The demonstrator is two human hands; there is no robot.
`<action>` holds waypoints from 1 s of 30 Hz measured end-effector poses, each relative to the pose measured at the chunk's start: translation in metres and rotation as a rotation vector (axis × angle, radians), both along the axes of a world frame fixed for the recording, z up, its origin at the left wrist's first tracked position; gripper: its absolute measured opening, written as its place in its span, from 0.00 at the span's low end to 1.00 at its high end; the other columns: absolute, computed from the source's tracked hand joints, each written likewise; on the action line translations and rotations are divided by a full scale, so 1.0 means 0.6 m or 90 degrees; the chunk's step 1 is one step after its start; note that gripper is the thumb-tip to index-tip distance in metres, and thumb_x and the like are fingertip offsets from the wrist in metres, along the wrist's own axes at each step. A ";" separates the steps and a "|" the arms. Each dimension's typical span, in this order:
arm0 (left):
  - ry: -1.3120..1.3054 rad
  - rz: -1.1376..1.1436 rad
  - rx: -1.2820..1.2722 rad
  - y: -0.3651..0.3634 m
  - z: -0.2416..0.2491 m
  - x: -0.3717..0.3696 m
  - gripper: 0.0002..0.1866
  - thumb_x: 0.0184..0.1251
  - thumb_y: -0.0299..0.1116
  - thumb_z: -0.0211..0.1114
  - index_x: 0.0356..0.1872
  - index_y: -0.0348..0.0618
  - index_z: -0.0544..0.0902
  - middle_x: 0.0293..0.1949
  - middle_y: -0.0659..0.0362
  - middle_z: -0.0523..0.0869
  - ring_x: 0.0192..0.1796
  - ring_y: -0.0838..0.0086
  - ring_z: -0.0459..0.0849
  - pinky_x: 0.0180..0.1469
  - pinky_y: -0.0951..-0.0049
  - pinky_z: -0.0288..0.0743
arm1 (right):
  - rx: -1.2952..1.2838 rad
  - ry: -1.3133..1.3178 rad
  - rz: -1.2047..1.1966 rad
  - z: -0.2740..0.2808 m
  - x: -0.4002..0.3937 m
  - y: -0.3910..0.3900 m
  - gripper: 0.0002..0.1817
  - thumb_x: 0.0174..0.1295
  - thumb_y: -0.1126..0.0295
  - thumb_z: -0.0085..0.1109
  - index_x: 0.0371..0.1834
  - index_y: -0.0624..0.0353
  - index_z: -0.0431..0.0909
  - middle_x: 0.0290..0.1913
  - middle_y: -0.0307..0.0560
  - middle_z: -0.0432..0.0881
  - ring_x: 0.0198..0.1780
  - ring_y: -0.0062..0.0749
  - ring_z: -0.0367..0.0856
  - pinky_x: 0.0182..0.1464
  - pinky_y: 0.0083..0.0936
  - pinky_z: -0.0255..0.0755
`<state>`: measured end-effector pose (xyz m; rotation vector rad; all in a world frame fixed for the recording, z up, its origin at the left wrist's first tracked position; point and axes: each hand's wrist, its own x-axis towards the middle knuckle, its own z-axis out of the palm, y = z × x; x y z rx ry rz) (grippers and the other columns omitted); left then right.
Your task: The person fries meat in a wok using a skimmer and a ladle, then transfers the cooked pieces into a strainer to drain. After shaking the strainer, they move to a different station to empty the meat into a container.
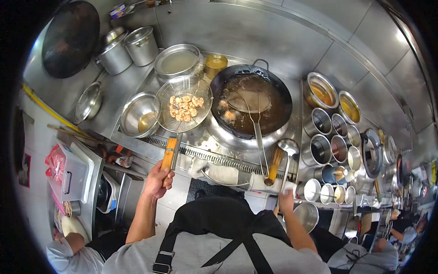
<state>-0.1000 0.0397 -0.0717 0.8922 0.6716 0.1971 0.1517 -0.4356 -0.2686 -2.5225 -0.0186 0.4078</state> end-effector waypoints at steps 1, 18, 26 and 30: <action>-0.001 0.007 -0.003 -0.006 0.004 0.005 0.17 0.76 0.35 0.58 0.60 0.47 0.68 0.30 0.63 0.72 0.20 0.85 0.65 0.21 0.82 0.61 | -0.004 0.017 0.009 -0.060 -0.015 -0.031 0.25 0.63 0.61 0.64 0.53 0.69 0.68 0.43 0.64 0.80 0.47 0.61 0.81 0.50 0.48 0.74; -0.195 -0.131 -0.131 0.036 0.005 0.192 0.18 0.73 0.27 0.58 0.59 0.56 0.66 0.36 0.59 0.72 0.26 0.82 0.67 0.23 0.83 0.63 | 0.289 0.045 -0.175 0.164 -0.147 -0.016 0.16 0.58 0.76 0.56 0.50 0.59 0.72 0.21 0.43 0.77 0.18 0.27 0.75 0.20 0.29 0.72; -0.213 -0.460 -0.231 0.006 0.001 0.302 0.20 0.75 0.28 0.56 0.63 0.56 0.66 0.36 0.59 0.73 0.26 0.83 0.68 0.23 0.84 0.65 | 0.731 0.241 -0.315 0.457 -0.179 0.201 0.24 0.71 0.70 0.53 0.68 0.47 0.62 0.26 0.34 0.65 0.18 0.17 0.61 0.20 0.20 0.62; -0.177 -0.619 -0.287 -0.074 0.006 0.278 0.20 0.75 0.28 0.56 0.64 0.55 0.66 0.37 0.59 0.73 0.26 0.84 0.68 0.24 0.84 0.65 | 0.999 0.304 -0.354 0.439 -0.276 0.209 0.14 0.72 0.69 0.56 0.57 0.45 0.66 0.30 0.34 0.66 0.19 0.14 0.63 0.19 0.17 0.59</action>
